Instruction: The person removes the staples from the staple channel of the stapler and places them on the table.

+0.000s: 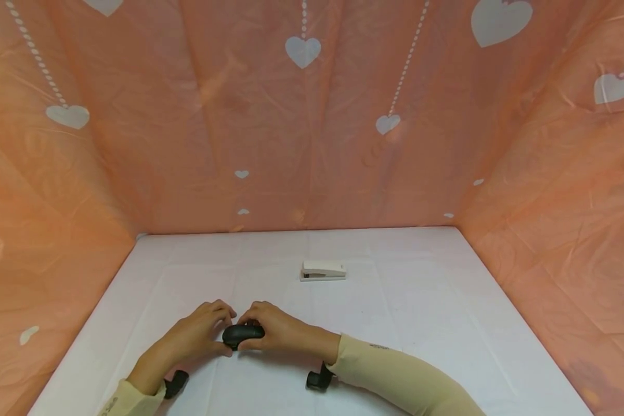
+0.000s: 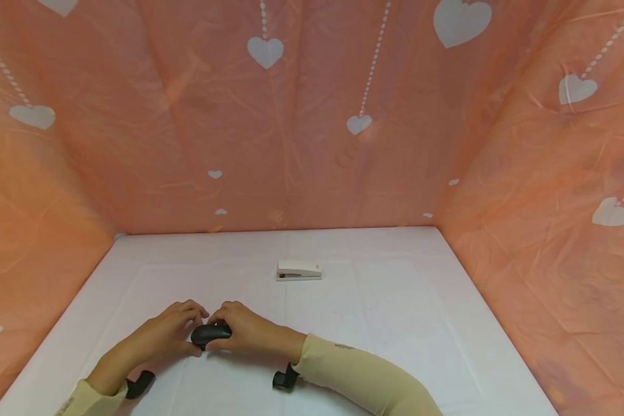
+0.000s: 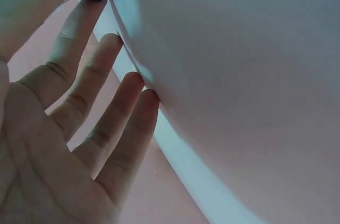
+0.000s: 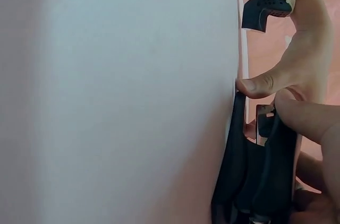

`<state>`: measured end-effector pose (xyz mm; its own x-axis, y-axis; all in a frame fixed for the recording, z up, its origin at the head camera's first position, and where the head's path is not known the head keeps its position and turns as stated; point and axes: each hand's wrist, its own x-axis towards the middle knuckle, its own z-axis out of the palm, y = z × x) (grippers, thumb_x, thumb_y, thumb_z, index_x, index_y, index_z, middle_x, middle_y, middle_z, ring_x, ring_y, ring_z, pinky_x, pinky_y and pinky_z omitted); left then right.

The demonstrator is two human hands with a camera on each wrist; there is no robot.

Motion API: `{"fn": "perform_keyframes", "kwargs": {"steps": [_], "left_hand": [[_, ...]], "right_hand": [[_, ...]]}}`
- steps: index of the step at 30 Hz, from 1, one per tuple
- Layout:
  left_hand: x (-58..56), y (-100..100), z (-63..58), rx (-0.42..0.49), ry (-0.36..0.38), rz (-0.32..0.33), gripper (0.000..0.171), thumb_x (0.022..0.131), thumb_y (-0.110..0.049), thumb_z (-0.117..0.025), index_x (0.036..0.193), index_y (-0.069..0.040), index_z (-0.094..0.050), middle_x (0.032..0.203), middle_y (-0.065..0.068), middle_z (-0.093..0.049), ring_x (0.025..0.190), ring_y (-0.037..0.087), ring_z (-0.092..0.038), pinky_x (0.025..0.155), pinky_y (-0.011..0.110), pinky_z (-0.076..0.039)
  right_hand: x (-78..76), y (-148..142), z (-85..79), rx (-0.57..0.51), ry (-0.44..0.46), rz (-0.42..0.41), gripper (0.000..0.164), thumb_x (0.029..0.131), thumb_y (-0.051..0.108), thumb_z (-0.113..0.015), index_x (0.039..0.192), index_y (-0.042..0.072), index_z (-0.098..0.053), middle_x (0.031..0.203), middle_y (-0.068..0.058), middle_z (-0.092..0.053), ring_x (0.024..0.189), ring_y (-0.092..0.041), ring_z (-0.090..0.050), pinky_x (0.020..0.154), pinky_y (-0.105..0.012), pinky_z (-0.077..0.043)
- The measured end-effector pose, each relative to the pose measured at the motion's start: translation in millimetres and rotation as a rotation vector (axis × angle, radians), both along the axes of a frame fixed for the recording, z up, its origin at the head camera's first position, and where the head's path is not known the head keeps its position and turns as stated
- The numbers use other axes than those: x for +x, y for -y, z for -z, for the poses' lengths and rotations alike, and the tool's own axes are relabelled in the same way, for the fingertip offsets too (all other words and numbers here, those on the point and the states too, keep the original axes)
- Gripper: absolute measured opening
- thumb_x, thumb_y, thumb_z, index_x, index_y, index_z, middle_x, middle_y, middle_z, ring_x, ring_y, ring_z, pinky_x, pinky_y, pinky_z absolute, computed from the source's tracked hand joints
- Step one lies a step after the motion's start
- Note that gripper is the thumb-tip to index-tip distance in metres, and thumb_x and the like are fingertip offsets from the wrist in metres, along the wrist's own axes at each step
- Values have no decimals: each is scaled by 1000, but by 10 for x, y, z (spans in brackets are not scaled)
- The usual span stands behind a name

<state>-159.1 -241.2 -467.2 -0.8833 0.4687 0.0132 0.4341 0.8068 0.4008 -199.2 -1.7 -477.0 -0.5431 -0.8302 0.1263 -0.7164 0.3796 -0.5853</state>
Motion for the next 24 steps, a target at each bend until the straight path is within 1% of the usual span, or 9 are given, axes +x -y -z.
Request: {"fn": "perform_keyframes", "kwargs": {"steps": [5,9,16,19,24], "left_hand": [[9,-19,-10,8,-10,0,48,70,-41,-100,92,-24,-61,126,-4,-63,118,32,-60,78,41,-56],[16,-42,-24,24,13,-25,48,69,-36,-102,88,-23,-60,125,-3,-64,119,34,-60,76,45,-57],[7,-77,-37,53,55,-55,49,68,-28,-103,88,-22,-59,125,0,-65,117,35,-60,74,51,-56],[11,-81,-31,50,70,-66,49,68,-27,-103,88,-22,-59,125,1,-64,118,36,-59,75,52,-57],[14,-90,-36,50,64,-58,49,69,-27,-103,88,-21,-58,126,1,-64,117,36,-59,73,51,-56]], "right_hand": [[-9,7,14,-15,7,-3,36,94,28,-87,122,8,-76,106,2,-67,93,2,-51,83,-11,-41],[-31,16,27,-15,15,-4,35,95,29,-85,123,9,-77,108,3,-68,94,3,-51,83,-11,-42],[-51,15,57,-21,103,12,36,96,26,-85,124,7,-73,114,0,-68,96,2,-52,86,-12,-43],[-53,11,73,-19,101,4,36,97,26,-84,124,7,-70,115,0,-67,97,1,-51,87,-13,-42],[-54,-11,69,-38,78,-18,33,97,25,-83,122,8,-70,114,1,-66,98,1,-50,87,-12,-42]]}}
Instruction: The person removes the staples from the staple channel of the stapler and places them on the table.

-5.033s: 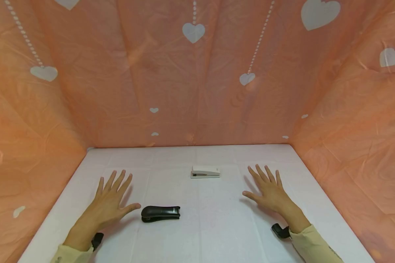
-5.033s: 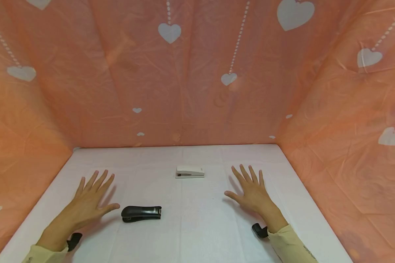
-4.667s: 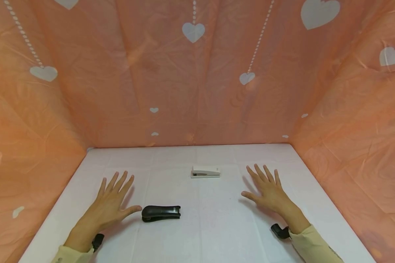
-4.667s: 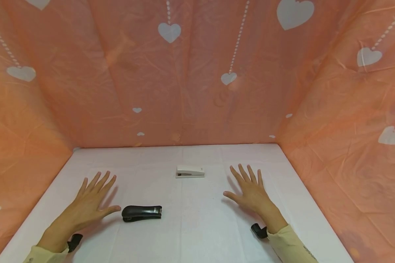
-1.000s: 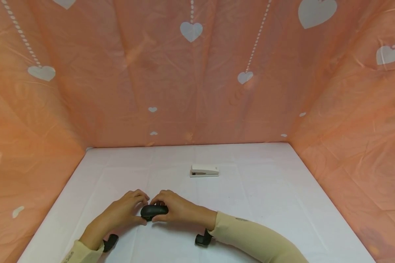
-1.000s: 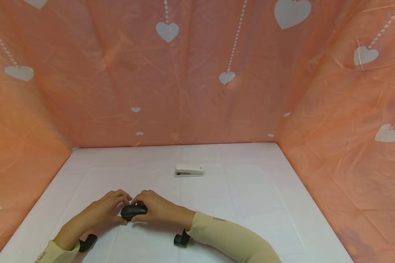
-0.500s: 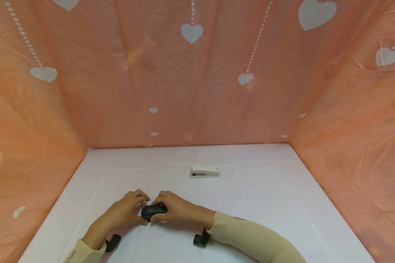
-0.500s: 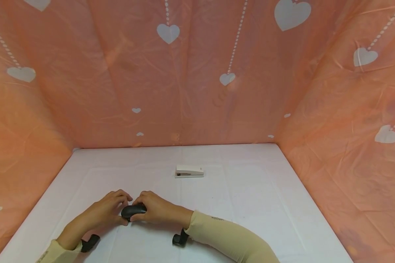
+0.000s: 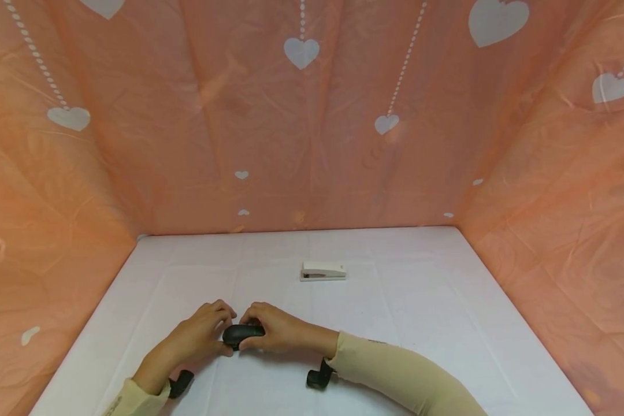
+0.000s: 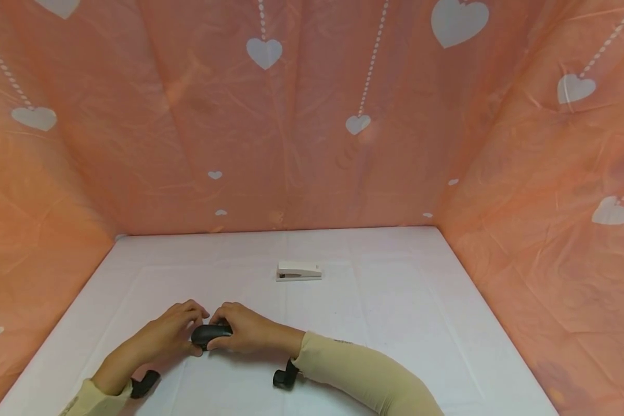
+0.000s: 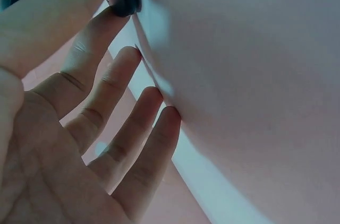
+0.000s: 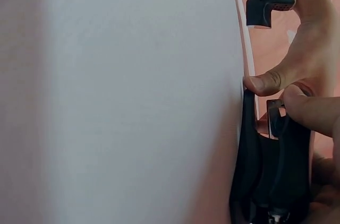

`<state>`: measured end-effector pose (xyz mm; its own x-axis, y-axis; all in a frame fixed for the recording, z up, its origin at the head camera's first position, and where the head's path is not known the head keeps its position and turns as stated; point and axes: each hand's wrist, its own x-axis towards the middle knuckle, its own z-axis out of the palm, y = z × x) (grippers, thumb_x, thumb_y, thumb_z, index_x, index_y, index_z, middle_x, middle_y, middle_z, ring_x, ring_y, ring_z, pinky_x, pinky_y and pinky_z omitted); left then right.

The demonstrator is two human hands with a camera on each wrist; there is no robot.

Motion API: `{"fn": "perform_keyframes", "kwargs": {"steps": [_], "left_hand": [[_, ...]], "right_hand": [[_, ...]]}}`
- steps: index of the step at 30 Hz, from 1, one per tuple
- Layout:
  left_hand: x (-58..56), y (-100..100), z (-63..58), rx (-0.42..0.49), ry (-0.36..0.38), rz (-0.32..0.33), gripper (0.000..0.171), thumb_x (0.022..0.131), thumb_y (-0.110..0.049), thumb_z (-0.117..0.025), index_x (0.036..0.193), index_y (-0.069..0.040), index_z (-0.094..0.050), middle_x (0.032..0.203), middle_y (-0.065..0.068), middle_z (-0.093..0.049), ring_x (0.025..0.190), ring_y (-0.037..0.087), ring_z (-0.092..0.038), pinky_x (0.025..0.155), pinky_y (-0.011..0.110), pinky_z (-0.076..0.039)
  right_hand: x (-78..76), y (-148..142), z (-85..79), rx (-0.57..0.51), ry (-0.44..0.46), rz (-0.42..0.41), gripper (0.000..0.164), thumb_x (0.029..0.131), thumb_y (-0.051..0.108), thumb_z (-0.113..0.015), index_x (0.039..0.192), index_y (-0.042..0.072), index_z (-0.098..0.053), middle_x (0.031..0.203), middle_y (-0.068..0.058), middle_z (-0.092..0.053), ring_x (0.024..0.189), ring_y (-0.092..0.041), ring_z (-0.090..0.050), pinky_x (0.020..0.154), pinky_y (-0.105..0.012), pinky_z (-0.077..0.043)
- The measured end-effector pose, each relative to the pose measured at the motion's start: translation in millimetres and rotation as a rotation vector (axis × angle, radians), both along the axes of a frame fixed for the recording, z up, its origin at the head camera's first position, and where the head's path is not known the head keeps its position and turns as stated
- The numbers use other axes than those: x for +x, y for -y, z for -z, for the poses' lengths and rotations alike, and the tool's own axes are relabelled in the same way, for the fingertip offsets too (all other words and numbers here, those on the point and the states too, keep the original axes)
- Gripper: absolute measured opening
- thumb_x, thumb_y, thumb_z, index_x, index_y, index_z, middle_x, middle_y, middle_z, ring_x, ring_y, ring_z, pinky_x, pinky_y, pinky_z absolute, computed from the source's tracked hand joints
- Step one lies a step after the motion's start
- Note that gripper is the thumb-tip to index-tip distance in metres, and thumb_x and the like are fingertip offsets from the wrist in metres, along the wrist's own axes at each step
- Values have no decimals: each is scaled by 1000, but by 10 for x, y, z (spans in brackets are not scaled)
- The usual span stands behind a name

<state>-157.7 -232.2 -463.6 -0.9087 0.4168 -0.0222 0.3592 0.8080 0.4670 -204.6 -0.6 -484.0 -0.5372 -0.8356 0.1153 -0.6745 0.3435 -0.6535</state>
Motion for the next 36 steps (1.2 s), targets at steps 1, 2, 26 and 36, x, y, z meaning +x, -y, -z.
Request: {"fn": "perform_keyframes", "kwargs": {"steps": [1,2,26,36], "left_hand": [[-2,0,3,-1,-4,2,49,69,-27,-103,88,-21,-58,126,1,-64,117,36,-59,72,51,-56],[-3,0,1,-1,-6,5,49,69,-28,-103,88,-21,-58,125,1,-64,117,36,-59,71,50,-56],[12,-9,-7,-21,24,-34,48,69,-30,-102,102,-21,-68,121,-5,-63,118,32,-59,71,53,-55],[-9,3,-19,-35,44,-45,54,71,-31,-101,115,-20,-71,119,-6,-61,116,29,-59,74,53,-55]], "right_hand": [[1,-3,-3,-4,2,-3,33,98,25,-83,123,8,-69,114,1,-66,98,1,-50,87,-12,-42],[2,-7,-7,-7,2,-6,33,98,25,-82,123,8,-69,114,1,-66,98,1,-50,88,-12,-42],[3,-63,-10,-65,99,-27,36,101,22,-78,130,7,-64,122,-4,-65,102,-1,-54,92,-16,-46],[5,-144,-109,-96,56,-1,36,100,21,-80,130,8,-65,122,-3,-66,96,-1,-54,86,-16,-49]]}}
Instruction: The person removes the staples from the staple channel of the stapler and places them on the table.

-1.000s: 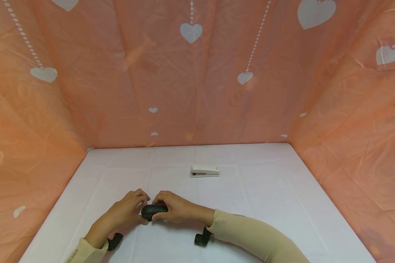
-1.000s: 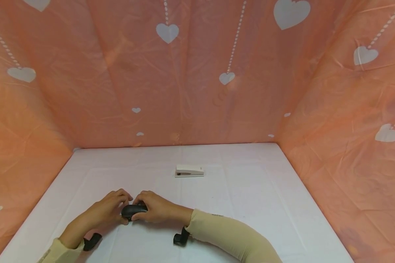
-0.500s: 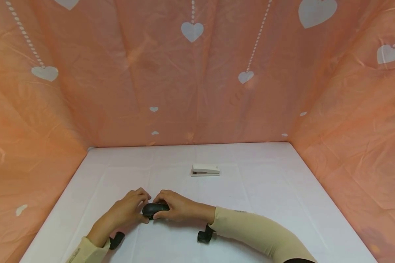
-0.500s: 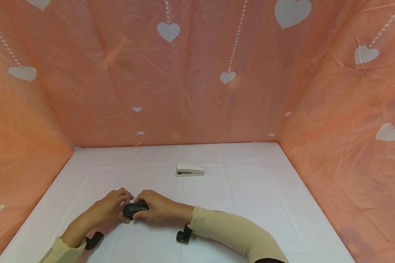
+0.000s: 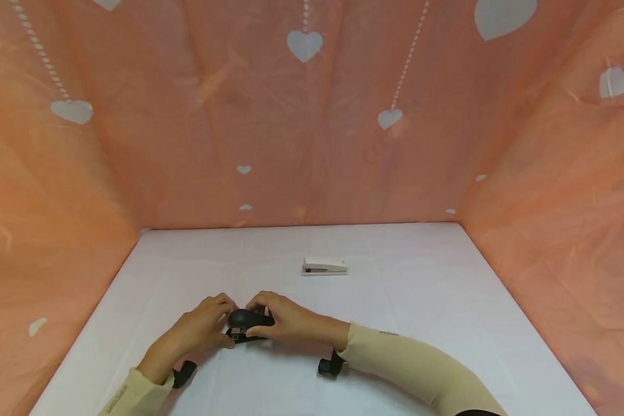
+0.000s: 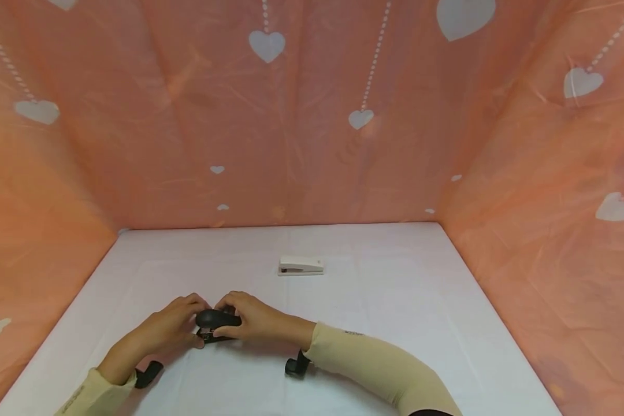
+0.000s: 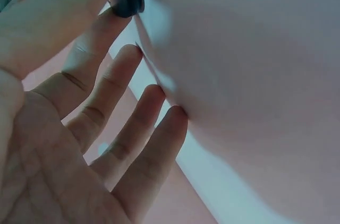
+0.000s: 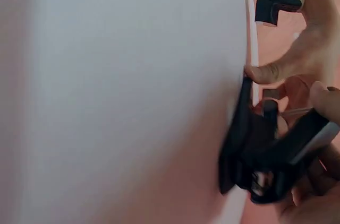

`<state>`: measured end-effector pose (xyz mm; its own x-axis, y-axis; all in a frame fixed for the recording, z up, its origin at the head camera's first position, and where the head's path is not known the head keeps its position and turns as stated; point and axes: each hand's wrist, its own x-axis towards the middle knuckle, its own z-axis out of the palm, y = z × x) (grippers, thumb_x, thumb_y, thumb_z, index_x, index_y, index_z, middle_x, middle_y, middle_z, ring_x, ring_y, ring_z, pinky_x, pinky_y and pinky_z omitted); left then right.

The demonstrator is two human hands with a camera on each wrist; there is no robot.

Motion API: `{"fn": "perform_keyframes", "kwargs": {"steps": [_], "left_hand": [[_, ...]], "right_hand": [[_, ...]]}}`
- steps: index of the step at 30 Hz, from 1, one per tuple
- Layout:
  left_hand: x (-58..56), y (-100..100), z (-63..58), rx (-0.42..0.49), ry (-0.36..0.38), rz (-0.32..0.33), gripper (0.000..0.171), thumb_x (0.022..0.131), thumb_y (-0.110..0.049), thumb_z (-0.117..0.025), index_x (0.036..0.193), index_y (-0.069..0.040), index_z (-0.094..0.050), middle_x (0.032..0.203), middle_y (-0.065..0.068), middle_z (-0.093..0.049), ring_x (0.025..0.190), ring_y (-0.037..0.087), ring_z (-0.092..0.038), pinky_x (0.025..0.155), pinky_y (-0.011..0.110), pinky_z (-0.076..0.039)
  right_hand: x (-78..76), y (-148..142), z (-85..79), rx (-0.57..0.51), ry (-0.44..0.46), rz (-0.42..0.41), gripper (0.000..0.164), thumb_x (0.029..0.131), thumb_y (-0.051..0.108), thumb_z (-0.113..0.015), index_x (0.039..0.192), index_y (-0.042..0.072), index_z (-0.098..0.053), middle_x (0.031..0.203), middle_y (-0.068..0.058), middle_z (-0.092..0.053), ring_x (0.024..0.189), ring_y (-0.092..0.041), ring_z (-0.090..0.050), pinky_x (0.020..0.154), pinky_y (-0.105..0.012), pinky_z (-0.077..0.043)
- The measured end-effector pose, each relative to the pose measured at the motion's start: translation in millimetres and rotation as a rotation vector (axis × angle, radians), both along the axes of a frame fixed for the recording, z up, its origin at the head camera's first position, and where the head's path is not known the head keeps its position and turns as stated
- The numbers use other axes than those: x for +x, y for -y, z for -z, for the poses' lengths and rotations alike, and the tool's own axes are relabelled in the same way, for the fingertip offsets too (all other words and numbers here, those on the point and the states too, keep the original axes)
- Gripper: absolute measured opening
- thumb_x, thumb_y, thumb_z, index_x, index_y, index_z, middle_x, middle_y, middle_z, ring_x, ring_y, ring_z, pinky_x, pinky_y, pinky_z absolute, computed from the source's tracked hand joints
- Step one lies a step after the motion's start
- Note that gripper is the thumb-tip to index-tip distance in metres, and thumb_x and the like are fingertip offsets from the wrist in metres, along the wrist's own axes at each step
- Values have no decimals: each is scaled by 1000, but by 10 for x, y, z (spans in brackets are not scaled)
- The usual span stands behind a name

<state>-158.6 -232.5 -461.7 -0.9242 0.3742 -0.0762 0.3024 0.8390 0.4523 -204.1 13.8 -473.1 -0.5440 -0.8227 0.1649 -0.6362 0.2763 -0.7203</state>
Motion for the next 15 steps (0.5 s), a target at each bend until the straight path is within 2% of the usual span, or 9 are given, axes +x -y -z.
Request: {"fn": "perform_keyframes", "kwargs": {"steps": [7,11,15], "left_hand": [[10,-9,13,-1,-6,18,41,74,-29,-100,92,-25,-63,124,-4,-62,119,32,-59,73,53,-53],[10,-3,9,3,-14,28,39,75,-31,-99,88,-24,-62,131,0,-64,123,36,-59,76,59,-54],[6,-12,-1,-3,-15,24,38,75,-31,-99,88,-24,-63,132,0,-65,124,36,-59,78,60,-55]], "right_hand": [[7,-144,-110,-16,-62,11,38,97,19,-83,128,7,-65,118,-4,-68,96,-2,-57,85,-20,-52],[19,-224,-148,-32,-65,33,37,96,18,-83,127,8,-65,119,-2,-69,98,-2,-58,88,-20,-51],[23,-300,-180,-62,-60,49,35,95,17,-85,123,10,-65,115,0,-69,99,-3,-59,91,-25,-53]]}}
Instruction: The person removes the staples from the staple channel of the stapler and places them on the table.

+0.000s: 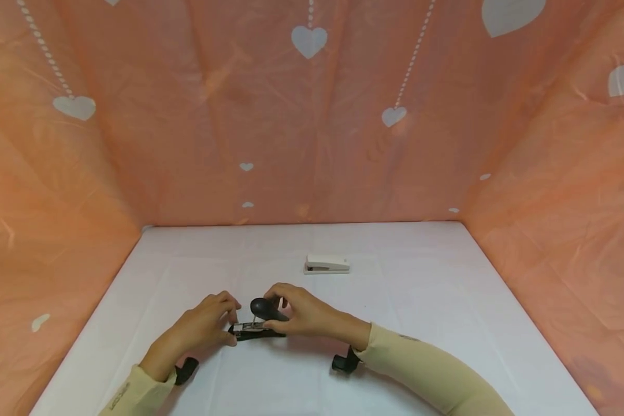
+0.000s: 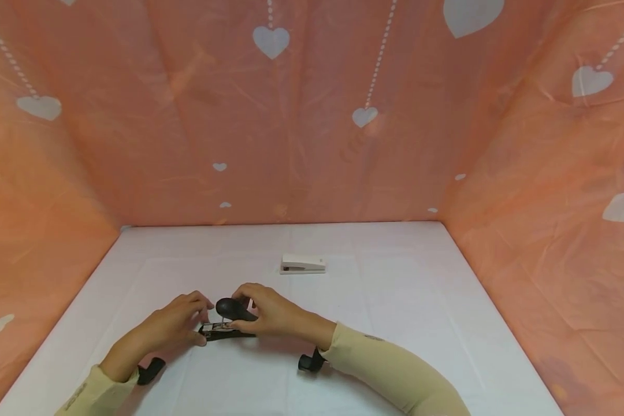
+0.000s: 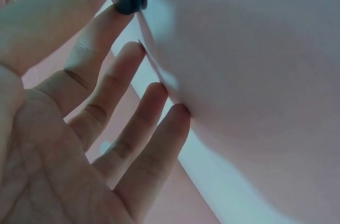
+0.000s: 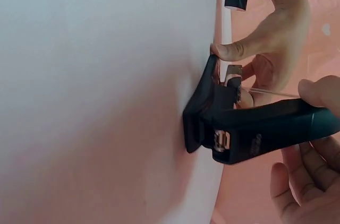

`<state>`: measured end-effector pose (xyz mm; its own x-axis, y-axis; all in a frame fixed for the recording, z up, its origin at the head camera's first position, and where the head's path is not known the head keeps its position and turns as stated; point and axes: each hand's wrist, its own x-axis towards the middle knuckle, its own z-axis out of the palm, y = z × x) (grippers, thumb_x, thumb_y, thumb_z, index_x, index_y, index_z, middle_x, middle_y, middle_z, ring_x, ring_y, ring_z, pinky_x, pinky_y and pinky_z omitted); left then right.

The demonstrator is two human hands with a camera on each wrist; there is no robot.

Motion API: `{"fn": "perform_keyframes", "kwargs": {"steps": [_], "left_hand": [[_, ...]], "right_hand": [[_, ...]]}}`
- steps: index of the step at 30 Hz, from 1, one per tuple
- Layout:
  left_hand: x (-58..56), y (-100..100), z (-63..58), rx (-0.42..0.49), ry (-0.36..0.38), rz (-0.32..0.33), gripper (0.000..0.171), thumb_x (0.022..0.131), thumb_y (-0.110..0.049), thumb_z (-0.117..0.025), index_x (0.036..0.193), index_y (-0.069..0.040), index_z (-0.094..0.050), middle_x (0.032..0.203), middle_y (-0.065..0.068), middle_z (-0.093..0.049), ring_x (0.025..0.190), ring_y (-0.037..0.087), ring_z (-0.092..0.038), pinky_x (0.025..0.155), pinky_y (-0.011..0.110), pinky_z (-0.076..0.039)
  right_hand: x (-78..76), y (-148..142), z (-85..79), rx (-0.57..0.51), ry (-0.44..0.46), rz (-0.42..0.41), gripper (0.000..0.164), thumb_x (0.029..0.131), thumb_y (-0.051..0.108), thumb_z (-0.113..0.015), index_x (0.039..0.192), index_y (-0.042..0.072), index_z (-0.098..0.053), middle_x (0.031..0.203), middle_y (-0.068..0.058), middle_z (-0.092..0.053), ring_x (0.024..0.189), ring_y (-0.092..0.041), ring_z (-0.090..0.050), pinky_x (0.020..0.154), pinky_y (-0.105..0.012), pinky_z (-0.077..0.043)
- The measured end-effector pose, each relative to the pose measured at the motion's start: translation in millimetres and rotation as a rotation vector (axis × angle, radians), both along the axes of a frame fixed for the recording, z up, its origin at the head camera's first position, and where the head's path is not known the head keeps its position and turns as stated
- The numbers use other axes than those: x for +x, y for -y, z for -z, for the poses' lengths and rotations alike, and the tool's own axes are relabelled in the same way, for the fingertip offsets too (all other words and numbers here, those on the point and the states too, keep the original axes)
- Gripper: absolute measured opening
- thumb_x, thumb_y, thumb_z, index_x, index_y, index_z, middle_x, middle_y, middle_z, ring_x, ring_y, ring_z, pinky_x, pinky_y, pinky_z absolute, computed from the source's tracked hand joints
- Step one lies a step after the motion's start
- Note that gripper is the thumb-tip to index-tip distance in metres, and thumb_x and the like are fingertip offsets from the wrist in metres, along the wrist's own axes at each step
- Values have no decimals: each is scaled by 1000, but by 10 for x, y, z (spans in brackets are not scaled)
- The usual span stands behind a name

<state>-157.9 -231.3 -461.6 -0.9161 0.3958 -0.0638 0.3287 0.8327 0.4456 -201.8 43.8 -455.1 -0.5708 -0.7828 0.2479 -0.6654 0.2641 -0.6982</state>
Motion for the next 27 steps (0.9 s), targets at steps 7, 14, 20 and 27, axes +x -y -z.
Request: {"fn": "perform_keyframes", "kwargs": {"steps": [7,14,20,27], "left_hand": [[7,-25,-16,-14,7,-11,37,75,-29,-99,88,-24,-64,131,1,-65,126,36,-58,82,63,-55],[5,-26,-9,-18,2,6,36,76,-29,-98,89,-24,-65,132,2,-65,127,39,-58,83,64,-55],[13,-31,-16,-17,6,7,35,76,-28,-98,89,-23,-66,131,2,-65,127,39,-58,83,62,-56],[15,-31,-27,-10,1,9,35,76,-27,-99,89,-23,-66,131,4,-67,126,41,-59,82,62,-56]], "right_hand": [[0,-128,-32,-47,-29,-7,32,93,14,-86,117,12,-64,110,3,-70,97,-5,-61,91,-27,-54],[10,-244,-38,-72,-12,3,33,92,12,-87,114,11,-63,108,3,-71,97,-6,-62,88,-31,-56],[18,-332,-36,-78,6,10,32,93,10,-85,115,9,-63,106,2,-70,96,-5,-64,88,-30,-58],[17,-425,-32,-66,-1,31,31,93,12,-86,115,10,-64,104,3,-71,94,-5,-65,90,-35,-59]]}}
